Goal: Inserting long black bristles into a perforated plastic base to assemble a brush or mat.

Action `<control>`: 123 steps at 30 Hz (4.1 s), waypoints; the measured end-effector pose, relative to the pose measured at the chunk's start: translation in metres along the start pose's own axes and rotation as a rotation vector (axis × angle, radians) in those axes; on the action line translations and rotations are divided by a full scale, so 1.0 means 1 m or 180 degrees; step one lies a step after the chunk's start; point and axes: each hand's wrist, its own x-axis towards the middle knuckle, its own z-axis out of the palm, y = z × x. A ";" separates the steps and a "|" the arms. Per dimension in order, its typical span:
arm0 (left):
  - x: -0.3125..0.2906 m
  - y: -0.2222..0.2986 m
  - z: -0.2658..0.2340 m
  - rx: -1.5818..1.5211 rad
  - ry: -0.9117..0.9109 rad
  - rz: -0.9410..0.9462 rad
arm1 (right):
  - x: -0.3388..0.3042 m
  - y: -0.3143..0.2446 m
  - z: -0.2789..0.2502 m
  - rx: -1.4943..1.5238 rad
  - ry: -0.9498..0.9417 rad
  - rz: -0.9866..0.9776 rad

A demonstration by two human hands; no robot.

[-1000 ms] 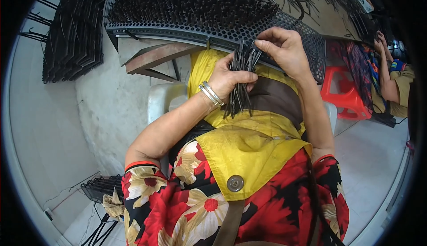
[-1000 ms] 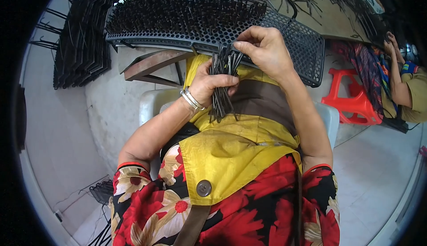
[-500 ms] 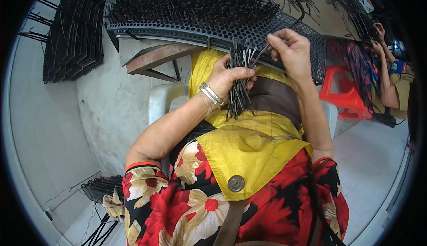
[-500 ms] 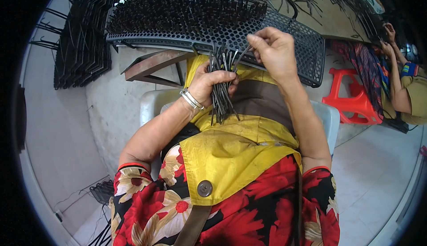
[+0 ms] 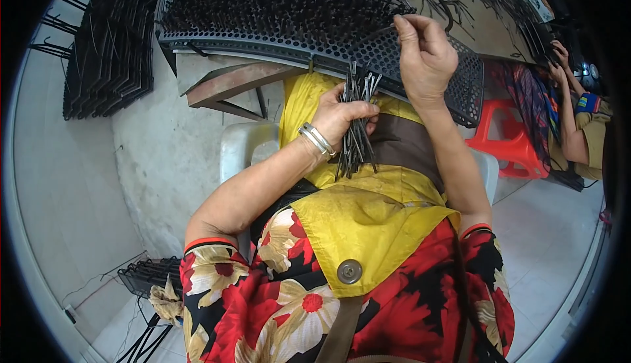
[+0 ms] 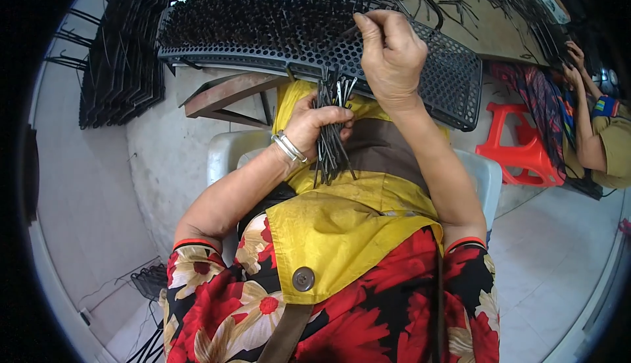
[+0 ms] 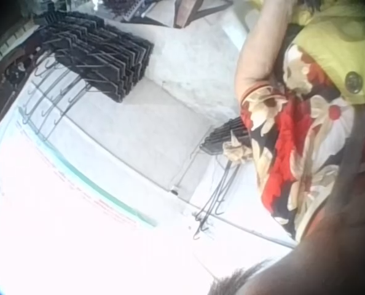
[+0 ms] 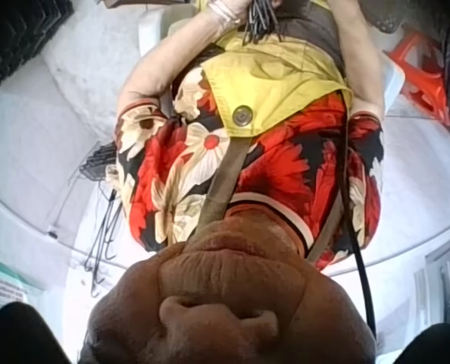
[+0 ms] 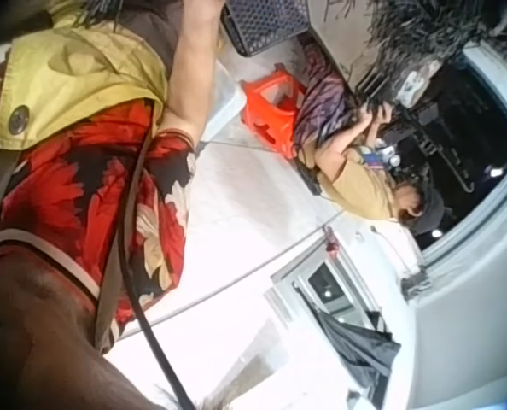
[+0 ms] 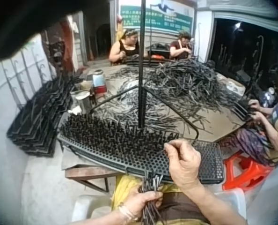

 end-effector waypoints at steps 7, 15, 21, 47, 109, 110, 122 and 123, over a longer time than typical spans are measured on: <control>0.001 0.000 0.000 -0.0006 0.0017 -0.0061 | 0.005 0.004 0.011 -0.0086 -0.0231 -0.1149; 0.000 0.002 0.004 0.0027 0.0002 -0.0100 | 0.004 0.011 0.015 -0.0427 -0.1406 -0.0818; -0.002 0.002 0.001 0.0006 0.0058 -0.0047 | 0.004 -0.002 -0.001 -0.0193 -0.1431 0.0277; 0.000 0.003 0.002 0.0053 -0.0169 -0.0127 | 0.003 -0.011 0.007 0.0231 -0.0574 -0.0354; -0.001 0.004 0.004 0.0116 -0.0196 -0.0038 | 0.018 0.017 0.003 -0.0630 -0.1254 -0.0734; -0.001 0.004 0.004 0.0099 -0.0212 -0.0030 | 0.015 0.018 0.003 -0.0616 -0.1487 -0.0399; -0.002 0.004 0.005 0.0172 -0.0247 0.0061 | -0.027 -0.007 -0.035 0.0999 -0.2279 0.1664; -0.002 0.003 0.005 0.0190 -0.0256 0.0058 | -0.029 -0.005 -0.035 0.1222 -0.2321 0.1833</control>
